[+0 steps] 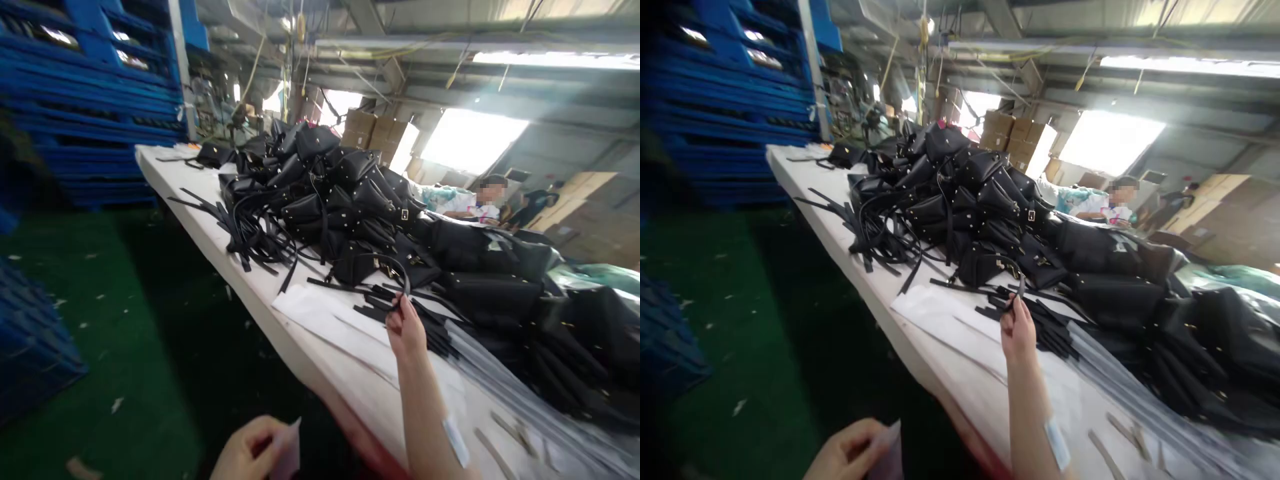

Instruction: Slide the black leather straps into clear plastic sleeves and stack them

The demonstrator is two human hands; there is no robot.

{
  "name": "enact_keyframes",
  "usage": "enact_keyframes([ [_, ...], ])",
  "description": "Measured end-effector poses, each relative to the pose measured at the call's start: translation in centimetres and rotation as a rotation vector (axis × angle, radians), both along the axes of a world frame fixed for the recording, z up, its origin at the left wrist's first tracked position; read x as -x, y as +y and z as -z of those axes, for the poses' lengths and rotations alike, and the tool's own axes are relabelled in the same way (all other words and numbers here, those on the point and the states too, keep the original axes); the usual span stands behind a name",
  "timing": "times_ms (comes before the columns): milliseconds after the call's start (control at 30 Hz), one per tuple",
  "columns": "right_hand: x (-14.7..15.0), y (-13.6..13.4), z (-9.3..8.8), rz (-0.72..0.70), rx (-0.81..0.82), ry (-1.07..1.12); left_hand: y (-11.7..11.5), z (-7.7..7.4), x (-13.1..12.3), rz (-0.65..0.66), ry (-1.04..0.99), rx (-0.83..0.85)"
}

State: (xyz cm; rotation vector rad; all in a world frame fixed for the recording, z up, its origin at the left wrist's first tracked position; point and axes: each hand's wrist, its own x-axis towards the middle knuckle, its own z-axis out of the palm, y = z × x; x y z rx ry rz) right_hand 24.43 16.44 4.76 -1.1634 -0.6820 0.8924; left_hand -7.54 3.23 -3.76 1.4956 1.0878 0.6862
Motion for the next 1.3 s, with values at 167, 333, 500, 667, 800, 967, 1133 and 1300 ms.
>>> enact_keyframes([
  [167, 1.0, -14.8, 4.5, -0.324, 0.269, -0.248, -0.8, -1.9, -3.8, -0.105, -0.098, 0.111],
  [333, 1.8, -20.2, 7.5, -0.533, 0.429, -0.449, -2.0, -2.0, -6.9, -0.088, -0.123, 0.198],
  [500, 0.9, -22.2, 8.0, -0.567, 0.443, -0.479, -3.4, -1.6, -8.8, 0.017, -0.060, 0.279],
  [667, -0.1, -23.2, 7.1, -0.589, 0.371, -0.615, -3.6, -1.7, -10.0, 0.112, 0.054, 0.246],
  [800, -0.8, -23.9, 5.9, -0.448, 0.225, -0.525, -3.9, -1.2, -10.5, 0.135, 0.047, 0.285],
  [967, -0.4, -24.8, 4.6, -0.339, 0.053, -0.325, -4.5, -0.3, -10.8, 0.152, 0.087, 0.254],
  [1133, 0.4, -24.8, 3.9, -0.334, -0.025, -0.524, -4.9, -1.1, -11.0, 0.165, 0.115, 0.268],
  [1300, 0.4, -24.5, 3.4, -0.399, -0.023, -0.612, -5.2, -1.9, -10.6, 0.209, 0.077, 0.238],
])
